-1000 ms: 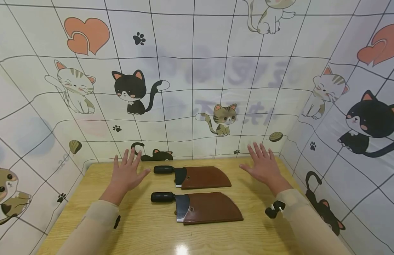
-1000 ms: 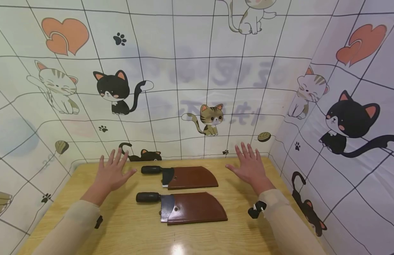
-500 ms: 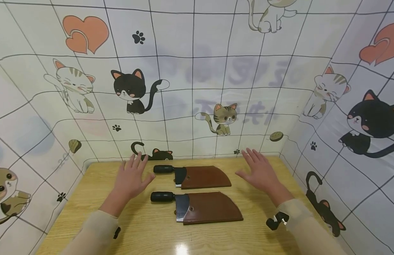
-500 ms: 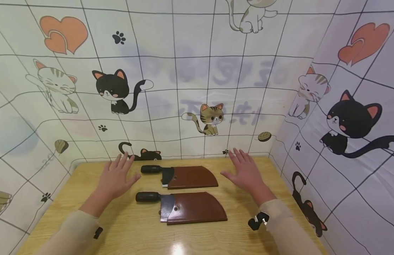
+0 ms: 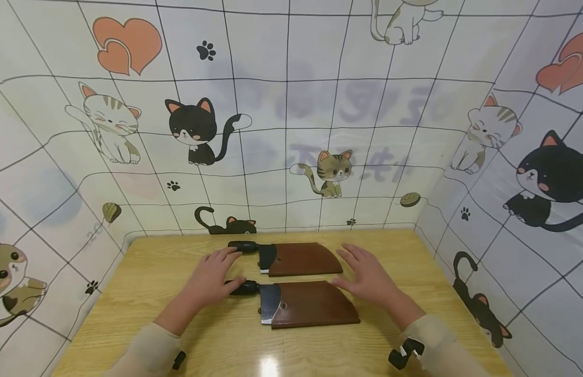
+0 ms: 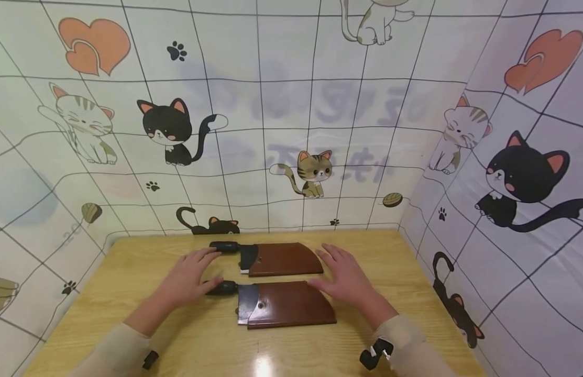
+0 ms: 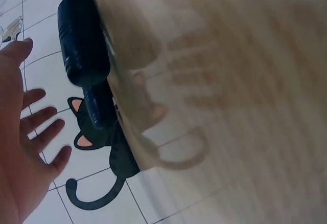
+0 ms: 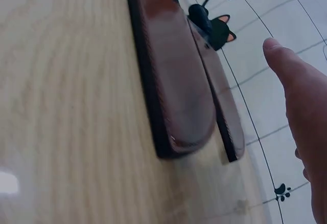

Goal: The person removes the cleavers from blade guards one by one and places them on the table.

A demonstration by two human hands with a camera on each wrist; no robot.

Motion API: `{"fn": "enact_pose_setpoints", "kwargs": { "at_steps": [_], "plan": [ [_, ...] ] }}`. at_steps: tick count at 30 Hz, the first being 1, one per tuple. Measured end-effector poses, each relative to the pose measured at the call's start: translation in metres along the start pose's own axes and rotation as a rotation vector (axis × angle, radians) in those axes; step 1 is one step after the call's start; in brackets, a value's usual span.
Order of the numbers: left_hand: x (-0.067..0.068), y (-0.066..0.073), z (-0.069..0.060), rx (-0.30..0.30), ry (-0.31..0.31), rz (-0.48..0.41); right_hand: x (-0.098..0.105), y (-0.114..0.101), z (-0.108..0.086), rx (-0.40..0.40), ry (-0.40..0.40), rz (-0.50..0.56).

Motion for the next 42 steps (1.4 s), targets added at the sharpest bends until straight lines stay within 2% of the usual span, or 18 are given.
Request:
{"fn": "enact_pose_setpoints", "kwargs": {
  "at_steps": [9, 15, 21, 30, 34, 42],
  "plan": [
    [-0.011, 0.012, 0.001, -0.094, -0.085, -0.179, -0.016, -0.031, -0.003, 0.057, -0.056, 0.076],
    [-0.019, 0.014, 0.003, -0.08, -0.121, -0.352, -0.027, -0.046, -0.002, 0.095, -0.089, 0.091],
    [-0.022, 0.014, 0.004, -0.057, -0.151, -0.442, -0.036, -0.061, 0.001, 0.114, -0.132, 0.117],
    [-0.026, 0.018, 0.009, -0.07, -0.185, -0.514, -0.045, -0.077, 0.004, 0.165, -0.182, 0.124],
    [-0.027, 0.02, 0.011, -0.063, -0.202, -0.512, -0.047, -0.084, 0.007, 0.168, -0.203, 0.128],
    [-0.031, 0.019, 0.014, -0.053, -0.224, -0.479, -0.059, -0.089, 0.011, 0.155, -0.249, 0.069]
  ]
}}
Point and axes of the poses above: each hand's wrist, its own z-axis towards the middle knuckle, its own x-axis out of the back of the hand, y = z × x, the point moved 1 cm from there along z, towards the middle knuckle, and after that the axes turned 1 degree about -y, right-handed, at the moved point
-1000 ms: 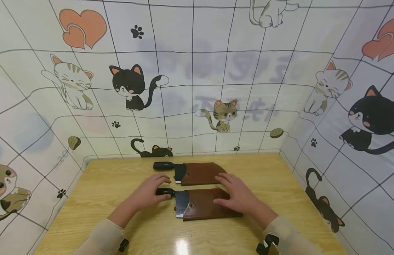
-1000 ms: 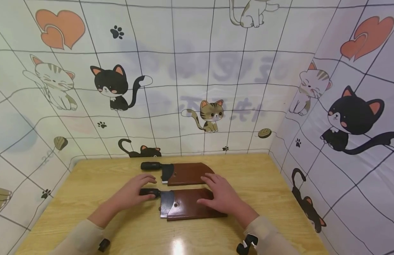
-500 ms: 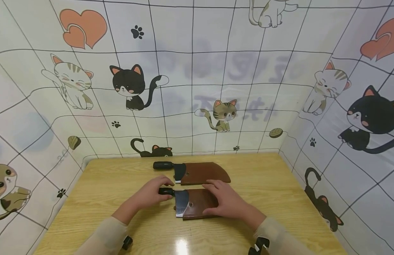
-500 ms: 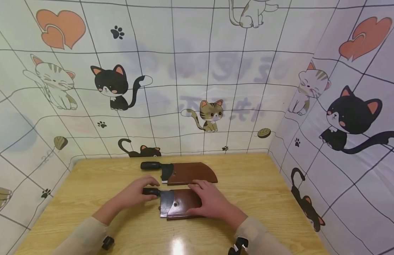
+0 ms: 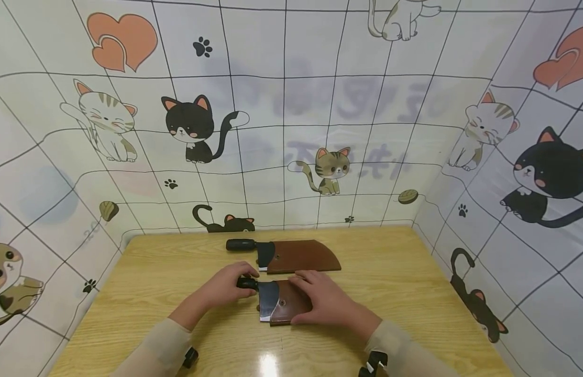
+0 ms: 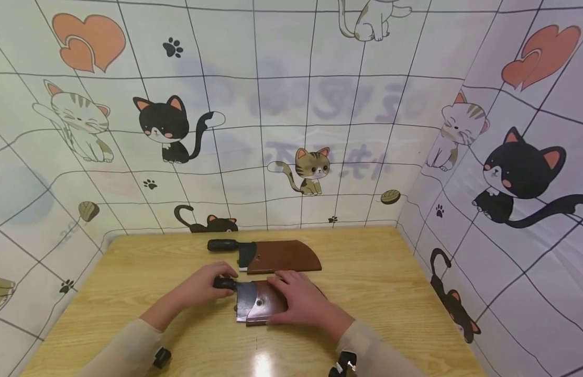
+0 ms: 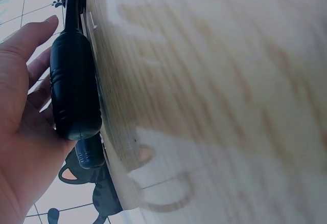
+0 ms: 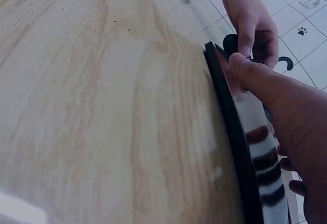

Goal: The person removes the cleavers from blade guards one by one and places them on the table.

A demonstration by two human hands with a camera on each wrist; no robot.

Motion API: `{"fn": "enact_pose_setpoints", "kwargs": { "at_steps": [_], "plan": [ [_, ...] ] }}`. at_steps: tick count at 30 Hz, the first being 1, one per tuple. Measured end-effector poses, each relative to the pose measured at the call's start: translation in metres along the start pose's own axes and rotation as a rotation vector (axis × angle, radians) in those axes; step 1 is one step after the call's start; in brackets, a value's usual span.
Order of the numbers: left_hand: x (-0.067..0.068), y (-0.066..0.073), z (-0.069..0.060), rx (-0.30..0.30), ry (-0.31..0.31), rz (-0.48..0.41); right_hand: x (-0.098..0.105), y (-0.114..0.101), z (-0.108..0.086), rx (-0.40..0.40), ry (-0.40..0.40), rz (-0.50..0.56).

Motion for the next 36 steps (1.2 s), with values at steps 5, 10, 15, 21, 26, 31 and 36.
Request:
{"fn": "enact_pose_setpoints", "kwargs": {
  "at_steps": [5, 10, 15, 21, 26, 31, 36],
  "plan": [
    [-0.002, -0.004, 0.001, 0.007, -0.004, 0.011, -0.008, -0.001, 0.001, -0.007, -0.026, -0.024],
    [-0.003, -0.009, 0.001, 0.038, -0.013, 0.007, -0.012, -0.004, 0.002, -0.024, -0.051, -0.051],
    [-0.003, -0.01, 0.002, 0.049, -0.018, 0.009, -0.016, -0.004, 0.003, -0.005, -0.033, -0.053],
    [-0.004, -0.01, 0.005, 0.014, -0.004, 0.058, -0.017, -0.002, 0.005, 0.037, 0.007, -0.064],
    [-0.004, -0.011, 0.006, 0.006, 0.019, 0.063, -0.011, -0.002, 0.005, 0.054, 0.028, -0.069],
    [-0.001, -0.012, 0.005, -0.016, 0.064, 0.022, 0.003, -0.005, 0.004, 0.055, 0.015, -0.052],
    [0.003, -0.01, 0.002, -0.024, 0.105, -0.085, 0.015, -0.009, 0.001, 0.072, 0.017, -0.088]
  ]
}}
Point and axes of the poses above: each hand's wrist, its own z-axis towards the middle knuckle, its own x-axis out of the back of the hand, y = z × x, the point moved 1 cm from there along z, towards the middle knuckle, and after that the axes turned 1 degree about -y, right-handed, at the moved point
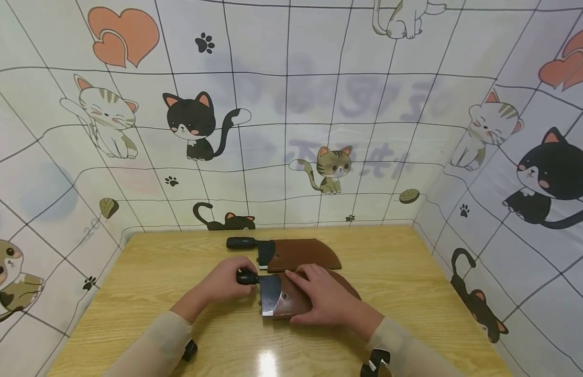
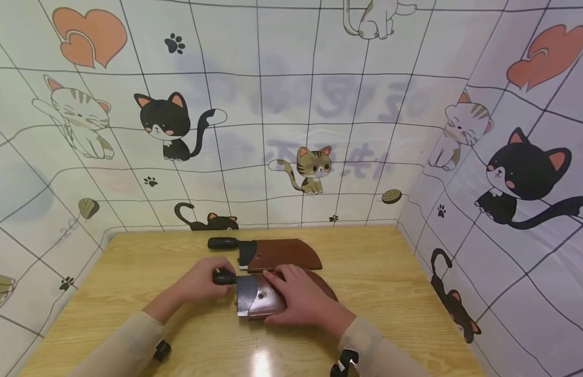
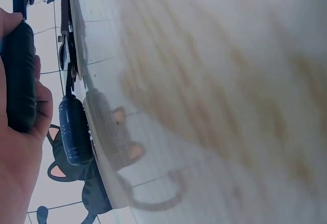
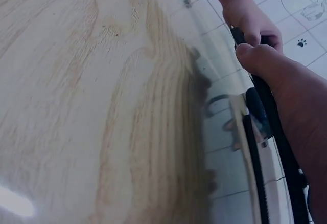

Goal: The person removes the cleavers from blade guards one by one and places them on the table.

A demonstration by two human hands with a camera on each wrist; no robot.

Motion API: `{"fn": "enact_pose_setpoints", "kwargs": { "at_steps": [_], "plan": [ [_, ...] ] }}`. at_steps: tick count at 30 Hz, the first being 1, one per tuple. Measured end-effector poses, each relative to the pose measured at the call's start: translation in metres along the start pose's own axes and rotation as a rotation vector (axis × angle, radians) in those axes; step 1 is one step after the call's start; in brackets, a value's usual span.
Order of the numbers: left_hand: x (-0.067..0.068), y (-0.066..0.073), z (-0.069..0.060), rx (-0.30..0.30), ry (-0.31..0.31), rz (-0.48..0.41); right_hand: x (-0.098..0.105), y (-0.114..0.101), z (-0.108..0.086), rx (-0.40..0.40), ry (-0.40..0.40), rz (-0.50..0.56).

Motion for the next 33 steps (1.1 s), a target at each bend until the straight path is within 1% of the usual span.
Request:
{"fn": "enact_pose_setpoints", "kwargs": {
  "at_steps": [2, 5, 9, 16, 23, 27, 31, 33],
  "plan": [
    [0.001, 0.001, 0.0, -0.003, 0.01, -0.028, 0.004, -0.001, 0.0, 0.009, 0.001, -0.012],
    [0.004, 0.005, 0.0, -0.01, 0.024, -0.046, 0.01, -0.004, 0.0, 0.015, -0.006, -0.038],
    [0.007, 0.009, 0.001, -0.024, 0.027, -0.038, 0.013, -0.008, 0.0, 0.007, -0.014, -0.071],
    [0.012, 0.017, 0.003, -0.036, -0.01, -0.008, 0.017, -0.012, -0.003, -0.019, -0.01, -0.078],
    [0.014, 0.021, 0.002, -0.059, 0.004, 0.002, 0.019, -0.015, -0.007, -0.033, -0.001, -0.074],
    [0.016, 0.024, 0.001, -0.064, 0.014, 0.019, 0.021, -0.016, -0.008, -0.04, -0.003, -0.097],
    [0.019, 0.027, 0.003, -0.077, 0.02, 0.022, 0.024, -0.015, -0.008, -0.041, 0.011, -0.108],
    [0.02, 0.028, 0.004, -0.08, 0.014, 0.021, 0.026, -0.015, -0.008, -0.04, 0.016, -0.111]
  ]
}}
Point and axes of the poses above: each hand's wrist, its own z-axis towards the middle knuckle, its own x-axis out of the back of the hand, y = z × x, the point moved 1 cm from there along z, towards the middle knuckle, and after that the axes turned 1 degree about -y, right-handed, at the moved point
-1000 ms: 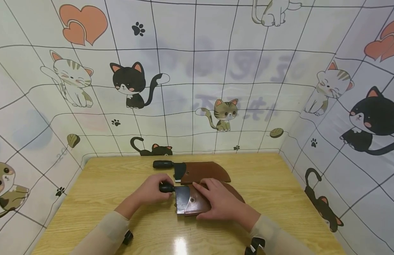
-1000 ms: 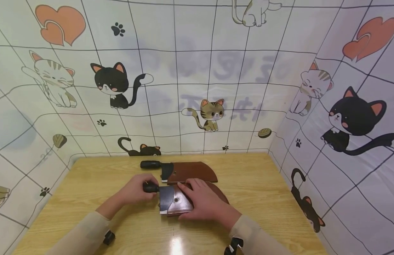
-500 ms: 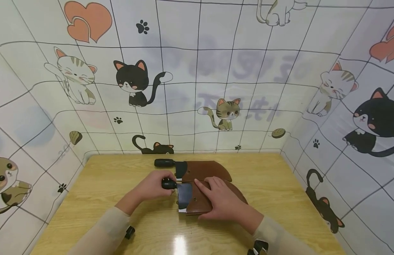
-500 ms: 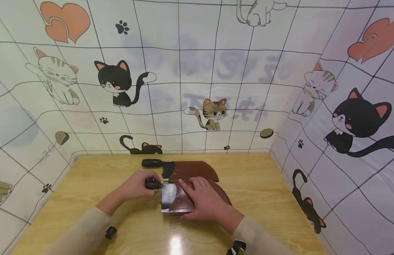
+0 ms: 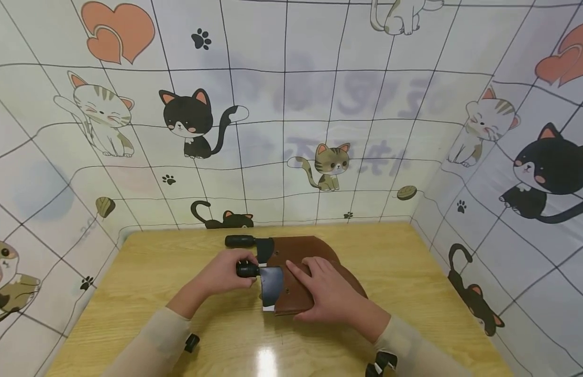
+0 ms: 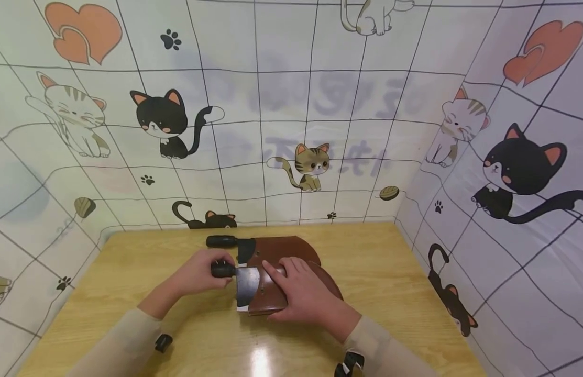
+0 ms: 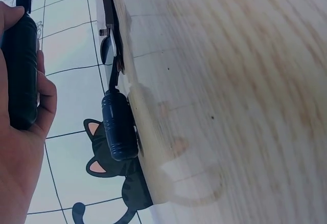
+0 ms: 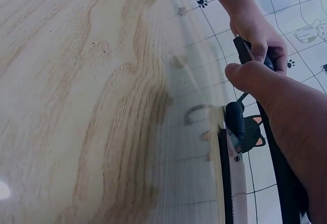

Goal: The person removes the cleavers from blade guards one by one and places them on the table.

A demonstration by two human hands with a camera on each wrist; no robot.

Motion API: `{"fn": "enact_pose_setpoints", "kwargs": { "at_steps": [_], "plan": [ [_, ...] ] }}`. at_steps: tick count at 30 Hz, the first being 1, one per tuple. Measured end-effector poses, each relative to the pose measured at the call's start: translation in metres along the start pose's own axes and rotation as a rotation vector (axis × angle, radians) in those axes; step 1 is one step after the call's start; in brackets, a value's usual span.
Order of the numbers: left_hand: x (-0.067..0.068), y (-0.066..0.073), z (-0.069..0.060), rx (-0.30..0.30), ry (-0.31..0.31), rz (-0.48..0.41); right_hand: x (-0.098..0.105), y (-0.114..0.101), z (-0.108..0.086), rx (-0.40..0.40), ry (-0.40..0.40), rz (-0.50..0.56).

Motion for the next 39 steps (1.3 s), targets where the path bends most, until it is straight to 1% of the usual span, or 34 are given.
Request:
{"fn": "enact_pose_setpoints", "kwargs": {
  "at_steps": [6, 11, 16, 21, 24, 26, 32, 39],
  "plan": [
    [0.0026, 0.002, 0.0007, 0.018, -0.014, 0.001, 0.0005, 0.0029, 0.002, 0.011, 0.003, -0.011],
    [0.001, 0.0024, -0.0012, 0.007, -0.002, 0.013, 0.0008, 0.0035, 0.0019, 0.02, 0.003, -0.023],
    [-0.001, 0.0004, -0.0023, -0.004, -0.005, 0.005, 0.0013, 0.0034, 0.0012, 0.023, 0.004, -0.015],
    [0.0009, -0.0009, -0.0006, -0.03, 0.009, 0.015, 0.0036, 0.0028, 0.0029, 0.025, 0.018, -0.017],
    [0.0019, -0.0006, -0.0006, -0.038, 0.004, 0.02, 0.0046, 0.0018, 0.0026, 0.029, 0.023, -0.027],
    [0.0017, -0.0001, -0.0013, -0.032, -0.003, 0.024, 0.0049, 0.0013, 0.0016, 0.031, 0.026, -0.037],
    [0.0016, 0.0016, -0.0029, -0.014, -0.011, 0.034, 0.0034, 0.0012, -0.0001, 0.034, 0.032, -0.019],
    [0.0038, 0.003, -0.0033, -0.032, -0.006, 0.032, 0.0055, 0.0009, 0.0009, 0.032, 0.036, -0.02]
  ]
}}
Point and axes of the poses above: each hand's wrist, its own z-axis towards the middle knuckle, its own x-axis out of the back of the hand, y = z × x, the point moved 1 cm from there along z, towards the middle knuckle, and after that the axes turned 1 degree about -y, right-handed, at the moved point
